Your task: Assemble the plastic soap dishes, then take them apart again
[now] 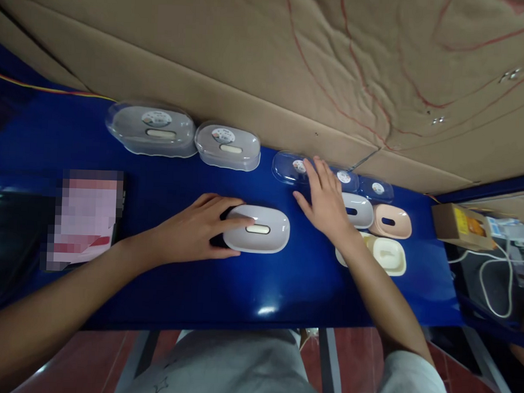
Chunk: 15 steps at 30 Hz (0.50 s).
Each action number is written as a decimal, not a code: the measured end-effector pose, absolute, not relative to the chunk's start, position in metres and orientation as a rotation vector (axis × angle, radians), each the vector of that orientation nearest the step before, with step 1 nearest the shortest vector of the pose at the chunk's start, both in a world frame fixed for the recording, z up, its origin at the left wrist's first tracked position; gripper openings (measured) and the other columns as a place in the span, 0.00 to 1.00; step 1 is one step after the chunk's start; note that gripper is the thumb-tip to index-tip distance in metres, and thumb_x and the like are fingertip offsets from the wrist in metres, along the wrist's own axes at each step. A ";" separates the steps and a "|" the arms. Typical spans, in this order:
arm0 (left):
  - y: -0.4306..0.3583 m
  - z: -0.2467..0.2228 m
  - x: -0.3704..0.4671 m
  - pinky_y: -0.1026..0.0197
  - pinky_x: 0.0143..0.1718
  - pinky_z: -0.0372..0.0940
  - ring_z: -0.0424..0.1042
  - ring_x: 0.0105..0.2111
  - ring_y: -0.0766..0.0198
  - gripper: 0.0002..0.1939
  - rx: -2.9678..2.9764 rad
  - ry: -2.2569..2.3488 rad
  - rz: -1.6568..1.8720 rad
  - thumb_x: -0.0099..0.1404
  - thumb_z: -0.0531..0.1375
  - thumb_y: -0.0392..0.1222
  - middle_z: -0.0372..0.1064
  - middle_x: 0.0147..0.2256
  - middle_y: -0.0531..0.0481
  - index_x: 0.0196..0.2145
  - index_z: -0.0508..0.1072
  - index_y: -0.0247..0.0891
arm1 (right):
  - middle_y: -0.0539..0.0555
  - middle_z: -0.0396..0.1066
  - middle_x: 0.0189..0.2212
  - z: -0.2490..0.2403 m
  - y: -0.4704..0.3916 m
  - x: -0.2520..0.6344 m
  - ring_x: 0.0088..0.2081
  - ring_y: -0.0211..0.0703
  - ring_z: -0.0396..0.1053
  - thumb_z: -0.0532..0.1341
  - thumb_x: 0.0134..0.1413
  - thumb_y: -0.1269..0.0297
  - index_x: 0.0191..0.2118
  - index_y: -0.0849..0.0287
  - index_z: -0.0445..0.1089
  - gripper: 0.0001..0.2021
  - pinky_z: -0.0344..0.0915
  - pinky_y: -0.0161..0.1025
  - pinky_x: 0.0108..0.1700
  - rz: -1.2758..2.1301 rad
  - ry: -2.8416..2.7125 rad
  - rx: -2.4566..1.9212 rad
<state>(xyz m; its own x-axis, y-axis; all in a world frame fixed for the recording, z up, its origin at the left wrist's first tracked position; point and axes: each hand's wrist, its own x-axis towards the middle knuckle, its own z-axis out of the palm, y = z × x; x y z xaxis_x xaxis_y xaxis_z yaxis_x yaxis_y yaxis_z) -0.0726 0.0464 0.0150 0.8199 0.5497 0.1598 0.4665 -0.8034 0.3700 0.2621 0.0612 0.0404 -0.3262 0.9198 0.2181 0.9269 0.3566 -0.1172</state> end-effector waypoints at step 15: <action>0.042 0.015 -0.067 0.40 0.65 0.56 0.66 0.64 0.36 0.64 2.406 0.981 0.337 0.60 0.76 0.56 0.64 0.69 0.32 0.78 0.41 0.41 | 0.65 0.64 0.64 0.042 0.053 0.270 0.68 0.68 0.64 0.70 0.62 0.44 0.67 0.52 0.64 0.34 0.64 0.68 0.69 0.151 -2.257 -1.521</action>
